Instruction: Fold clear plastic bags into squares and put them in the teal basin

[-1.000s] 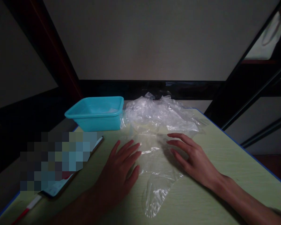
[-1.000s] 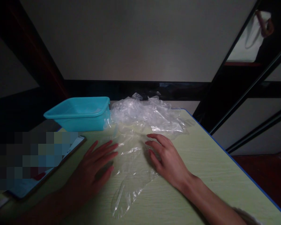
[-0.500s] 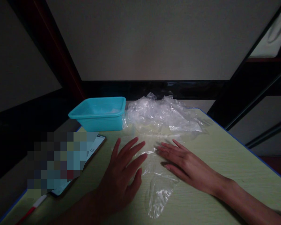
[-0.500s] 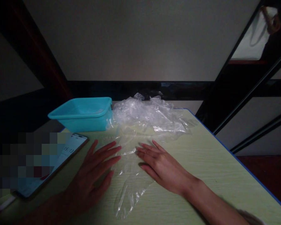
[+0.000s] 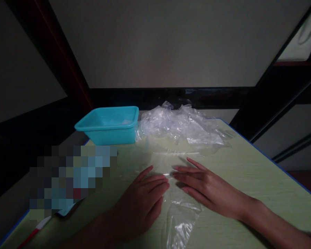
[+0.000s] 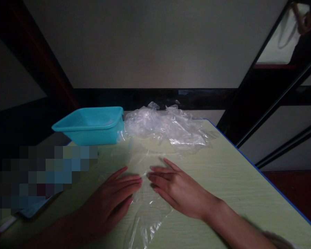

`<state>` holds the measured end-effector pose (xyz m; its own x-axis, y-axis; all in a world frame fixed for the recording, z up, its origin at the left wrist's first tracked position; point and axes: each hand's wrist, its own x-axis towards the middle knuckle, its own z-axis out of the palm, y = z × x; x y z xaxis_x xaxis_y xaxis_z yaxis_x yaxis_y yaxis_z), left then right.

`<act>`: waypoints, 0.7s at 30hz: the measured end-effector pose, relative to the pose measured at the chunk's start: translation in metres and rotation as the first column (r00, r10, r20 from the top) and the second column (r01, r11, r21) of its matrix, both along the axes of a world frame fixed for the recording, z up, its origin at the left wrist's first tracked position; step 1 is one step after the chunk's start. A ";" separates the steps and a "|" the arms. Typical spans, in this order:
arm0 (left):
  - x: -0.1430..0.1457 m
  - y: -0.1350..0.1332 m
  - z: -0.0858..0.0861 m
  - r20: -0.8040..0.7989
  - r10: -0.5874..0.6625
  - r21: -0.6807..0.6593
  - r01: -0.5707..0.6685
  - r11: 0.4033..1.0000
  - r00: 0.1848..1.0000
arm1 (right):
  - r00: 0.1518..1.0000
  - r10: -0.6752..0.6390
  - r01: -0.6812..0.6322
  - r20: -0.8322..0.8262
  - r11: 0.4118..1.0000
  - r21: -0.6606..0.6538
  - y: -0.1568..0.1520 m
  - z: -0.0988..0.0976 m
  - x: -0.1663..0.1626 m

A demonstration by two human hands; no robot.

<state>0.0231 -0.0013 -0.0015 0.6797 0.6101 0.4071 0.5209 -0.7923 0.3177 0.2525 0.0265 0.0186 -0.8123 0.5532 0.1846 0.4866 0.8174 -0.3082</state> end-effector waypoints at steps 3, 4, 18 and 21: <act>0.001 -0.002 0.000 0.006 0.007 -0.005 -0.007 1.000 1.000 | 0.998 0.053 -0.051 -0.030 0.997 0.054 -0.002 0.002 0.000; 0.002 -0.003 0.001 -0.010 0.006 -0.011 -0.006 1.000 1.000 | 0.997 0.066 -0.062 -0.042 0.995 0.081 -0.002 0.002 0.000; 0.001 -0.004 0.005 -0.387 -0.044 -0.192 -0.034 0.981 0.921 | 0.996 0.059 -0.044 -0.065 0.976 0.215 -0.001 0.000 0.001; 0.001 -0.005 0.006 -0.402 -0.059 -0.200 -0.024 0.980 0.914 | 0.997 0.044 -0.032 -0.056 0.981 0.192 -0.001 0.000 0.001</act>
